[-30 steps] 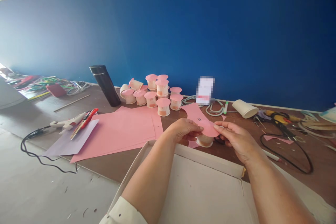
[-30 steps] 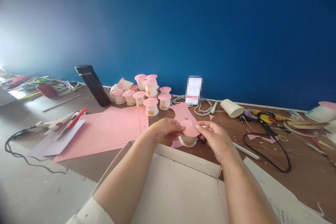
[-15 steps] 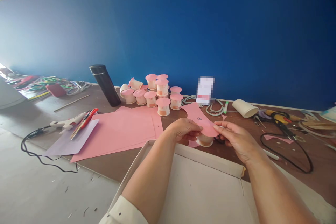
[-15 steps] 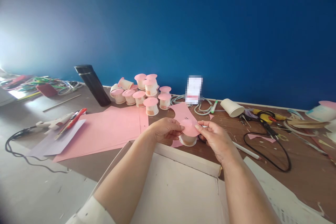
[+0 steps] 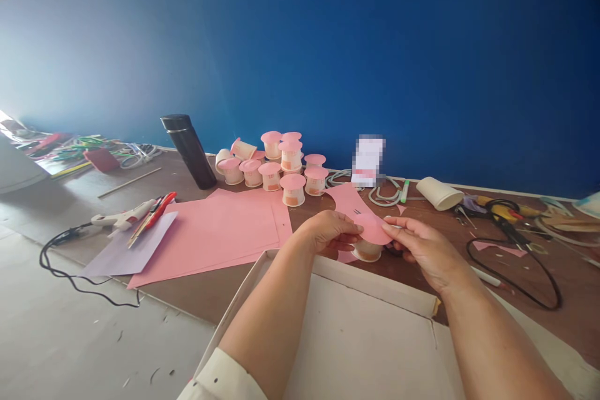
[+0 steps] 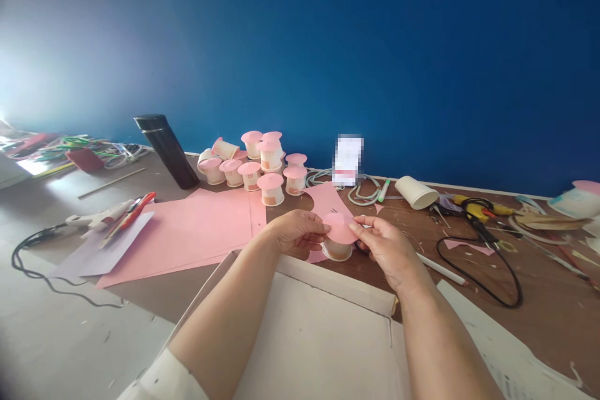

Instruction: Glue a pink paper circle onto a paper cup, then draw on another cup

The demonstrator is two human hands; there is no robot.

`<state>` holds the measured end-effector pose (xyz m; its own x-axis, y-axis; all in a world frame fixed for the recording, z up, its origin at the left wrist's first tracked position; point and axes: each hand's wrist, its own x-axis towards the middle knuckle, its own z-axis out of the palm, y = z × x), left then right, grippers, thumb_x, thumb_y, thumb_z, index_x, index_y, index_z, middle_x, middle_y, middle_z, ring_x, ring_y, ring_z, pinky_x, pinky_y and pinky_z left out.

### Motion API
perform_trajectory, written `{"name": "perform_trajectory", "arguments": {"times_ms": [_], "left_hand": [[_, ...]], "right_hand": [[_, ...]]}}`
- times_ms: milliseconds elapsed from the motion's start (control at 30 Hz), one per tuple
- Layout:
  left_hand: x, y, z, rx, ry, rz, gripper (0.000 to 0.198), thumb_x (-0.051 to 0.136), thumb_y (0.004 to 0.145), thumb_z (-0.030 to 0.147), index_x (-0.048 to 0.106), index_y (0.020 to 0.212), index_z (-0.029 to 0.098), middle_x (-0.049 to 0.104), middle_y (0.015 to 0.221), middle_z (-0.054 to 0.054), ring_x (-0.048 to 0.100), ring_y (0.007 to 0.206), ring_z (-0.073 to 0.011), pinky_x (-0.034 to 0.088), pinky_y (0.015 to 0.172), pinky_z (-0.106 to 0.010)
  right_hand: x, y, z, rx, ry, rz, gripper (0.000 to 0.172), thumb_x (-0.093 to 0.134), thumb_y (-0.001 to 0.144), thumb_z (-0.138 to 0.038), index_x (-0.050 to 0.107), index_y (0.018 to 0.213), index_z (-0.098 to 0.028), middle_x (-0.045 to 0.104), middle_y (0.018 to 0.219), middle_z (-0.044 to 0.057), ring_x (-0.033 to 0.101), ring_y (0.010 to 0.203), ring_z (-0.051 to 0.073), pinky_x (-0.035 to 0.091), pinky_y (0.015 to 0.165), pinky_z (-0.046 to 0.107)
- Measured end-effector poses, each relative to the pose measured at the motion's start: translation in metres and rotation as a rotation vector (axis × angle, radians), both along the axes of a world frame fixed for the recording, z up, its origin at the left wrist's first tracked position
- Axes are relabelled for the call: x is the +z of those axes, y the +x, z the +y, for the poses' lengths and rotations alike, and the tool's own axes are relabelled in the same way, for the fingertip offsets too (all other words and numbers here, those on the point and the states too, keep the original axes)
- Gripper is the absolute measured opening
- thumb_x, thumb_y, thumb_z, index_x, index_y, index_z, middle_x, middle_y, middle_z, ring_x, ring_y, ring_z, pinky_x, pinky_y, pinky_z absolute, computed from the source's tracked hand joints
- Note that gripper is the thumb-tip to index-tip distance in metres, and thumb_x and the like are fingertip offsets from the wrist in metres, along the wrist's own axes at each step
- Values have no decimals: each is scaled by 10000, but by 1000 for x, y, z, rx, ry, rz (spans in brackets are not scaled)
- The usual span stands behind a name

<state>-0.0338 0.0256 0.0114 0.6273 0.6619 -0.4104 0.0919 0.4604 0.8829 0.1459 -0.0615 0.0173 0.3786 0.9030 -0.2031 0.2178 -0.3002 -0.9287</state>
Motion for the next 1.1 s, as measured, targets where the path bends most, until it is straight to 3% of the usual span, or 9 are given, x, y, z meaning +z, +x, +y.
{"name": "perform_trajectory", "arguments": {"times_ms": [667,1100], "left_hand": [[13,-2,-6,-5,-12,13,264,807,610,235,584,711,137,599,672,-2,580,660,-107,548,690,-306],[12,0,-8,7,3,40,189,749,671,216,587,726,135,608,673,-19,583,660,-116,542,681,-307]], "right_hand": [[-3,2,2,22,8,-41,651,671,640,-621,618,1138,-206,672,847,65,577,700,159,353,551,239],[-3,2,2,21,-5,-35,657,677,638,-616,617,1153,-212,671,842,67,579,730,167,368,572,249]]}}
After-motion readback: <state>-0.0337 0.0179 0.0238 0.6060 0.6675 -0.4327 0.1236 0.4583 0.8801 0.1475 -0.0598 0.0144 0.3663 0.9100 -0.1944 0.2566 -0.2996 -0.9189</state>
